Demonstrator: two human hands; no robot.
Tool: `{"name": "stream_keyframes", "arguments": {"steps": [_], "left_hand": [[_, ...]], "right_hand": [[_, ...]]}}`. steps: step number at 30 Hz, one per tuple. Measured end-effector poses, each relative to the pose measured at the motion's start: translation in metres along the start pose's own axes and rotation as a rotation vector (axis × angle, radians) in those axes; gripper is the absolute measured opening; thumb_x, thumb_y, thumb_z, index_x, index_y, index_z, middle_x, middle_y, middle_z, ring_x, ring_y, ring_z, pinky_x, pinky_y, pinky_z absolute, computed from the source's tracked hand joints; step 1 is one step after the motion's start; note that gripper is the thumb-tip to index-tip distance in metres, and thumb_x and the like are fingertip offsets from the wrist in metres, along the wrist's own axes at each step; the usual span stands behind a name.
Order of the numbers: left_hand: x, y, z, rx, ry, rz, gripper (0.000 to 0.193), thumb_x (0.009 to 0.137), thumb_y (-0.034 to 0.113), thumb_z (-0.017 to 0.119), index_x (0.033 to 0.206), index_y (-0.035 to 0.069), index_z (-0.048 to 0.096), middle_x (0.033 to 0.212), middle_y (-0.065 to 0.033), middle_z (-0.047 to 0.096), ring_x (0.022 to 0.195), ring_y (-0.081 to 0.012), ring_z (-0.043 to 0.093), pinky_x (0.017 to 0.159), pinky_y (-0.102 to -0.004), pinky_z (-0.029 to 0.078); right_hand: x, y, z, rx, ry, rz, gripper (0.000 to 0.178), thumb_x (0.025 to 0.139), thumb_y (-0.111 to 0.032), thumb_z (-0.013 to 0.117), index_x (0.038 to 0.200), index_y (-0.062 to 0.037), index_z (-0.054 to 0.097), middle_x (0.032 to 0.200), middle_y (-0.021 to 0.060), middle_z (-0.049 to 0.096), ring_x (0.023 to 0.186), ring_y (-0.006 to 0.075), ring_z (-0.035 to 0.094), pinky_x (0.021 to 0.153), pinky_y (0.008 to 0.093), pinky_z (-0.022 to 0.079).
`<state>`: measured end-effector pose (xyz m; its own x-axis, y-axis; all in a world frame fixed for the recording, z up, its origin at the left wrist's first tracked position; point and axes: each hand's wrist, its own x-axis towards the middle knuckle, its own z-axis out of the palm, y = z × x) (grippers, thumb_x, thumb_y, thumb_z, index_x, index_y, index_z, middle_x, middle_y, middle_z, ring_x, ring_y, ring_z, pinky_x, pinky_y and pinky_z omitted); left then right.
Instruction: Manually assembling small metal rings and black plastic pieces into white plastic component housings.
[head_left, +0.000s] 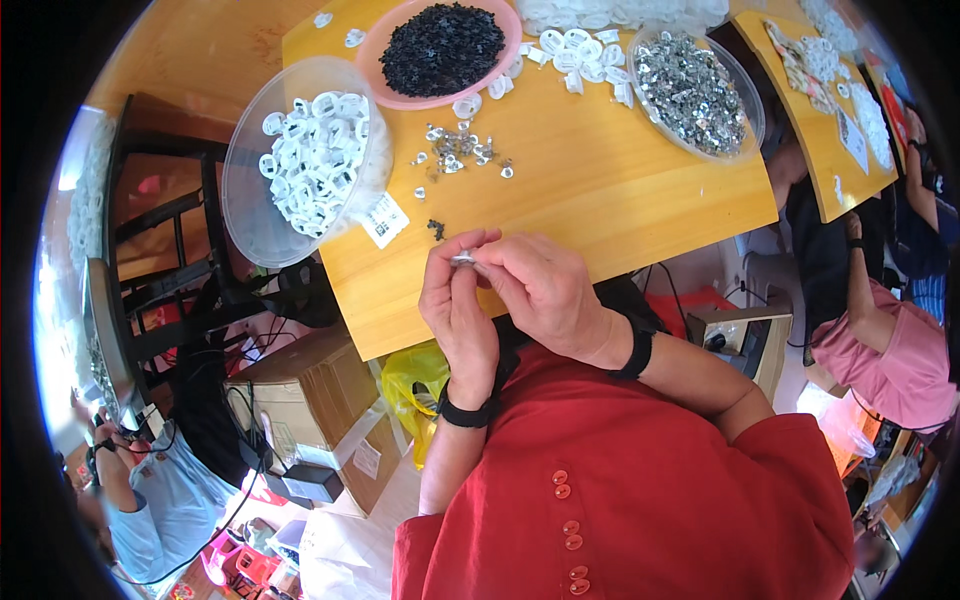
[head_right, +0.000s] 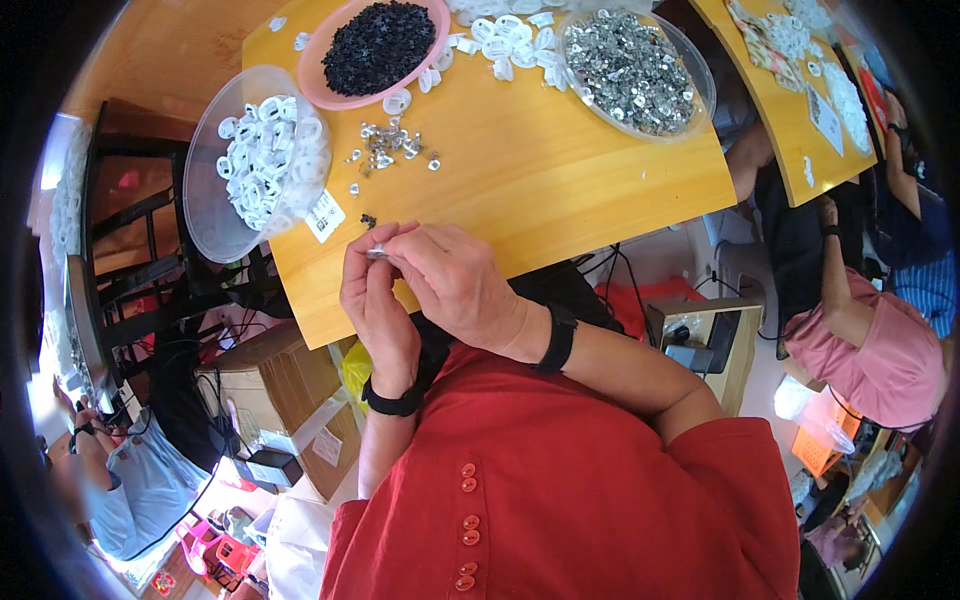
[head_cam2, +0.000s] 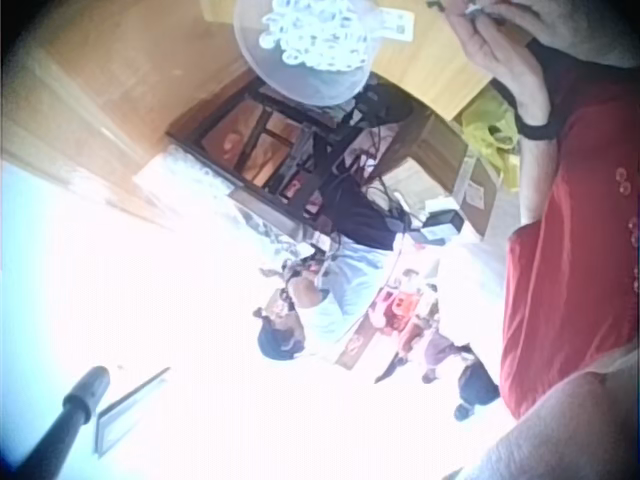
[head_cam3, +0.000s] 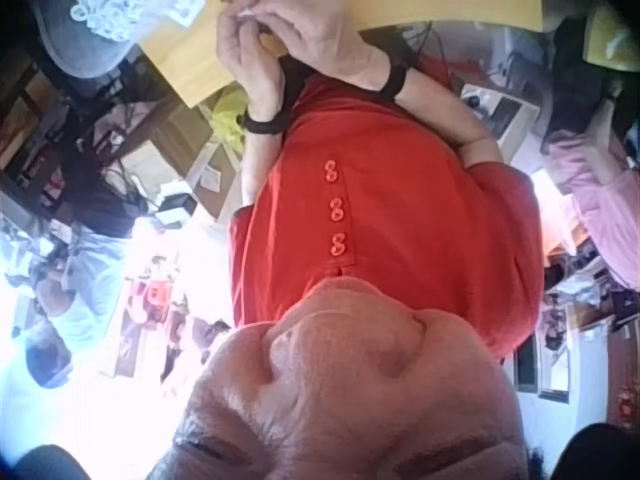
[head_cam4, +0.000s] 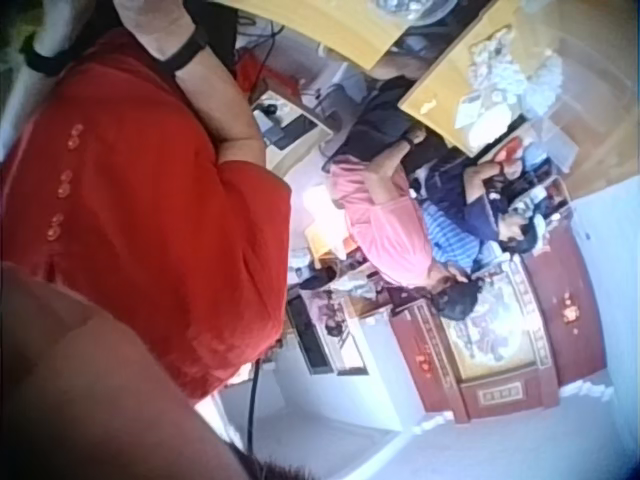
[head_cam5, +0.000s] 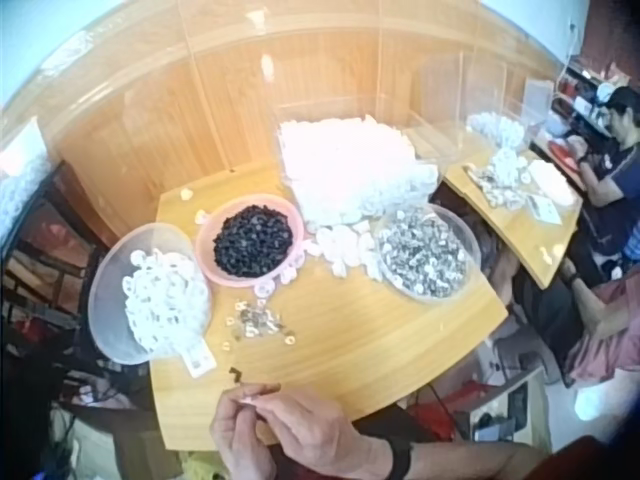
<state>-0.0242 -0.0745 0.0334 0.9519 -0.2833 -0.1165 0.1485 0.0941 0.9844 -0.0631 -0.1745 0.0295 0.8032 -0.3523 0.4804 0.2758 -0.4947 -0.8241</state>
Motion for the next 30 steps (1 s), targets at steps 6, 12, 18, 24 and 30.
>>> {"name": "stream_keyframes", "arguments": {"steps": [6,12,18,24,30], "left_hand": [[-0.007,-0.015,-0.018,0.05,0.044,-0.03,0.023,0.091,-0.001,0.041,0.106,-0.001,0.058,0.096,-0.0047,0.061,0.088,-0.01,0.054,0.081,-0.0229,0.043],[-0.009,-0.022,-0.036,0.027,0.011,-0.096,0.024,0.092,0.001,0.042,0.11,-0.001,0.058,0.1,-0.0044,0.06,0.089,-0.0088,0.054,0.08,-0.0224,0.043],[-0.001,-0.007,-0.051,-0.305,-0.117,-0.284,0.029,0.096,0.009,0.047,0.122,-0.001,0.055,0.106,-0.0067,0.062,0.091,-0.0121,0.058,0.082,-0.0247,0.048],[-0.004,-0.017,-0.071,-0.39,-0.064,-0.292,0.038,0.096,0.015,0.052,0.13,-0.001,0.048,0.109,-0.0075,0.061,0.088,-0.0128,0.06,0.081,-0.0251,0.05],[-0.004,-0.015,-0.075,-0.501,0.004,-0.276,0.033,0.094,0.011,0.055,0.125,0.001,0.053,0.106,-0.0059,0.062,0.086,-0.0119,0.06,0.081,-0.0251,0.05]], "right_hand": [[-0.003,-0.005,0.006,0.085,-0.097,0.167,0.005,0.083,-0.003,0.058,0.089,-0.0027,0.057,0.079,0.0136,0.06,0.071,0.0322,0.06,0.061,0.0383,0.047],[-0.01,-0.004,0.017,0.088,-0.148,0.18,0.009,0.085,-0.004,0.06,0.094,-0.0028,0.062,0.08,0.0117,0.064,0.07,0.0243,0.064,0.06,0.0301,0.049],[0.008,0.0,0.012,0.416,-0.285,0.588,0.007,0.085,-0.005,0.059,0.088,0.0008,0.061,0.075,0.0114,0.064,0.062,0.0157,0.062,0.058,0.0302,0.048],[0.036,0.016,0.012,0.055,-0.501,0.252,0.016,0.086,-0.002,0.056,0.101,-0.0025,0.063,0.083,0.0065,0.063,0.073,0.0172,0.062,0.063,0.0294,0.048],[0.059,0.025,0.015,-0.508,-0.572,-0.154,0.03,0.081,-0.005,0.049,0.106,-0.0108,0.065,0.094,0.011,0.056,0.086,0.0288,0.057,0.074,0.0384,0.043]]}}
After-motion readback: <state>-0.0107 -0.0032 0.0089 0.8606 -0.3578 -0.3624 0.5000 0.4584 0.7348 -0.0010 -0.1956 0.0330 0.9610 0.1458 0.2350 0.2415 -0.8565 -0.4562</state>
